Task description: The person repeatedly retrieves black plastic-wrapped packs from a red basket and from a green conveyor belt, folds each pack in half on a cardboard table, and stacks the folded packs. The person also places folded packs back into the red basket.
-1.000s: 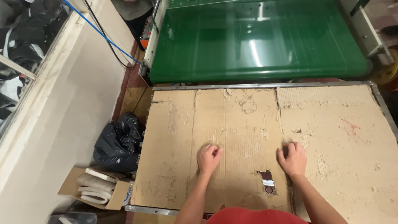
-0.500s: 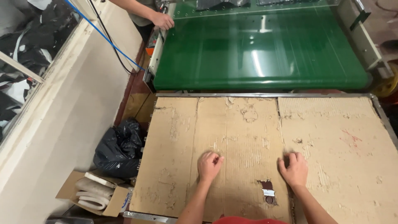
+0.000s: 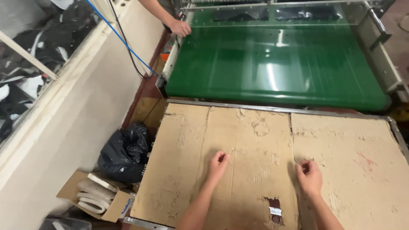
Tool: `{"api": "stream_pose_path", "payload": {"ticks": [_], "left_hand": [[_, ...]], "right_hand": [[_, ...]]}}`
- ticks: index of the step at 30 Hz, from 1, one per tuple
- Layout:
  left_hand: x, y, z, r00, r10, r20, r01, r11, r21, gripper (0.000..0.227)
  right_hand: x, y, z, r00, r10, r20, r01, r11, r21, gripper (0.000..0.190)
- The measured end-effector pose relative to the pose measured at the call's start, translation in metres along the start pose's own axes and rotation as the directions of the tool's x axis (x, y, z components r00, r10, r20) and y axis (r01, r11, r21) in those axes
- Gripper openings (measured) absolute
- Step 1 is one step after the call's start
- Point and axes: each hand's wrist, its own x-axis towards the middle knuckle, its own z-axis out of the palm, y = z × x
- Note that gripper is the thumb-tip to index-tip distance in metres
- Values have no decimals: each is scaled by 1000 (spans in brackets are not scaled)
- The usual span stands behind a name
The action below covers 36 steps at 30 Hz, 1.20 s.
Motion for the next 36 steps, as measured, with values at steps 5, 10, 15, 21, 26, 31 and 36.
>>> {"api": "stream_pose_path", "payload": {"ticks": [5,10,15,21,26,31,36], "left_hand": [[8,-2,-3,995,99,12,-99,977,188,19],[6,-28,-4,977,208,-55,-172,909,379,19],[2,-32,-1,836,543,-77,-454,765,457,26],[5,-35,3,861,505,-65,-415,769,486,27],[6,-38,4,868,494,-58,-405,770,493,27],[6,-37,5,876,478,-58,-399,788,470,28],[7,-42,6,893,448,-45,-371,789,490,27]], "right_hand": [[27,46,30,926,-362,-105,295,870,-395,37],[15,54,41,907,-403,-122,279,792,-543,62],[9,54,41,905,-414,-98,289,767,-572,59],[8,49,39,883,-451,-132,301,758,-578,57],[9,51,39,886,-443,-135,288,755,-589,57],[10,57,41,873,-460,-161,278,742,-610,56],[11,59,41,874,-462,-152,288,743,-605,57]]}}
